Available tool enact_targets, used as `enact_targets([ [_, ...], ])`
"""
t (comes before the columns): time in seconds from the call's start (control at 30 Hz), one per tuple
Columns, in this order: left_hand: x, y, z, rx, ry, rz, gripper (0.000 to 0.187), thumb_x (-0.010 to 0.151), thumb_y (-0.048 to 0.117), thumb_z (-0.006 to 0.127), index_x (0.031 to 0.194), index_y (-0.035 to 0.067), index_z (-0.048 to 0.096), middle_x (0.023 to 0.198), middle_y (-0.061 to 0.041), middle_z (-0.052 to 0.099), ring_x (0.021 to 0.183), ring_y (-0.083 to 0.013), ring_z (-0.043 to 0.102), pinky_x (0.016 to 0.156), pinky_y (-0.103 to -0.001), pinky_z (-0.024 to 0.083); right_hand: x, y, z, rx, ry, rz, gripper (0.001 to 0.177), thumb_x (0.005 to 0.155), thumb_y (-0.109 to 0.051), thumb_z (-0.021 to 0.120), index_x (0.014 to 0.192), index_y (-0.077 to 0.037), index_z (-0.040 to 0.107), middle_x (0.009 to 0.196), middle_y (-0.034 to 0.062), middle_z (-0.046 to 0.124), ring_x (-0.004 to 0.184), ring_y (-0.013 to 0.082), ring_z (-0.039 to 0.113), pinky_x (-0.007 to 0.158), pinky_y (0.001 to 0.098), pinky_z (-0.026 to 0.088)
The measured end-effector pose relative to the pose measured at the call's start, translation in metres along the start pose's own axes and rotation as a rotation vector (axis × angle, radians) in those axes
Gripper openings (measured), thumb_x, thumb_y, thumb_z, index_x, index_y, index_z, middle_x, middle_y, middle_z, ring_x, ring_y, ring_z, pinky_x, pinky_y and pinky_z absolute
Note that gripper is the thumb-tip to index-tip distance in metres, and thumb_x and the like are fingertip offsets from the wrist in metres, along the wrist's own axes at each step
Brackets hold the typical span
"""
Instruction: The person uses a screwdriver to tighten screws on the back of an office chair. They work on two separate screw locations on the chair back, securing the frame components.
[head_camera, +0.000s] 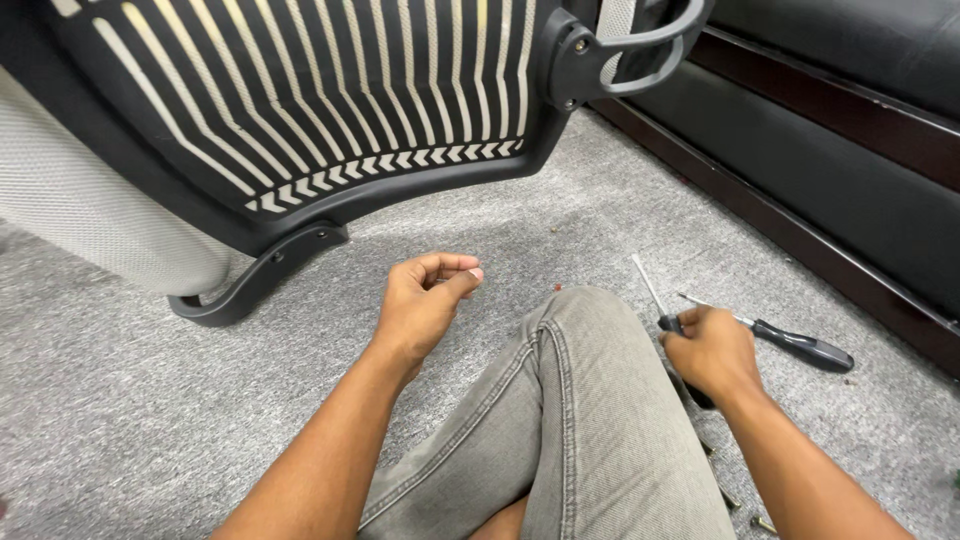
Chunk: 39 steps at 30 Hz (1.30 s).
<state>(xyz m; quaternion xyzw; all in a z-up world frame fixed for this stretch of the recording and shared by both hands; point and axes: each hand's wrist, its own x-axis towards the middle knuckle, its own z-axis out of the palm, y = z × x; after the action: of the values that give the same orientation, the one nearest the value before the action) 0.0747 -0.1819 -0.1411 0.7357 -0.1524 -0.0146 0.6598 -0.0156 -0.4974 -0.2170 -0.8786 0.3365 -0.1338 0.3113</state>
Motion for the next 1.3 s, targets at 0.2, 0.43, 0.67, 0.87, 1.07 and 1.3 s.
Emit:
enact_targets([
  [0.2,-0.004,0.009,-0.022,0.008,0.071,-0.016,0.022,0.085,0.016,0.075,0.103,0.004,0.078,0.083,-0.003,0.071,0.072,-0.0086,0.06,0.063,-0.025,0.048,-0.005,-0.049,-0.021,0.096,0.085,-0.072,0.033,0.083,-0.019,0.081,0.111,-0.002,0.075,0.097,0.0145,0.078,0.088,0.0238,0.074,0.082,0.0383,0.057],
  [0.43,-0.008,0.014,-0.053,0.001,0.127,0.029,0.021,0.085,0.016,0.074,0.103,0.005,0.078,0.083,-0.001,0.071,0.075,-0.0074,0.062,0.064,-0.024,0.049,-0.028,-0.103,-0.044,0.289,0.22,-0.22,0.032,0.087,-0.021,0.077,0.111,0.0,0.073,0.097,0.0138,0.077,0.088,0.0214,0.073,0.081,0.0373,0.055],
  [0.67,-0.018,0.026,-0.086,-0.002,0.186,0.073,0.021,0.085,0.016,0.075,0.103,0.005,0.078,0.083,-0.001,0.07,0.076,-0.0075,0.062,0.065,-0.024,0.048,-0.046,-0.145,-0.042,0.565,0.153,-0.348,0.026,0.094,-0.018,0.069,0.111,0.001,0.065,0.093,0.0116,0.078,0.086,0.0158,0.071,0.078,0.0317,0.054],
  [0.87,-0.035,0.039,-0.116,0.02,0.26,0.062,0.021,0.086,0.017,0.075,0.103,0.006,0.078,0.083,0.0,0.071,0.076,-0.0072,0.063,0.065,-0.024,0.049,-0.069,-0.174,-0.031,0.761,-0.055,-0.324,0.029,0.102,-0.021,0.056,0.121,0.0,0.053,0.084,0.012,0.068,0.069,0.0197,0.067,0.059,0.0336,0.054],
  [1.07,-0.05,0.05,-0.139,0.047,0.327,0.048,0.019,0.087,0.018,0.074,0.102,0.007,0.078,0.082,0.0,0.071,0.075,-0.0073,0.062,0.065,-0.024,0.049,-0.094,-0.198,-0.018,0.818,-0.201,-0.336,0.032,0.105,-0.024,0.047,0.126,-0.001,0.047,0.08,0.0108,0.064,0.064,0.0186,0.064,0.054,0.0337,0.054],
  [1.3,-0.06,0.055,-0.157,0.045,0.372,0.057,0.018,0.087,0.017,0.074,0.101,0.007,0.078,0.081,-0.001,0.072,0.074,-0.0087,0.062,0.065,-0.025,0.049,-0.104,-0.215,-0.006,0.81,-0.292,-0.363,0.03,0.105,-0.025,0.045,0.125,-0.002,0.05,0.08,0.0101,0.064,0.062,0.0173,0.062,0.056,0.0324,0.054],
])
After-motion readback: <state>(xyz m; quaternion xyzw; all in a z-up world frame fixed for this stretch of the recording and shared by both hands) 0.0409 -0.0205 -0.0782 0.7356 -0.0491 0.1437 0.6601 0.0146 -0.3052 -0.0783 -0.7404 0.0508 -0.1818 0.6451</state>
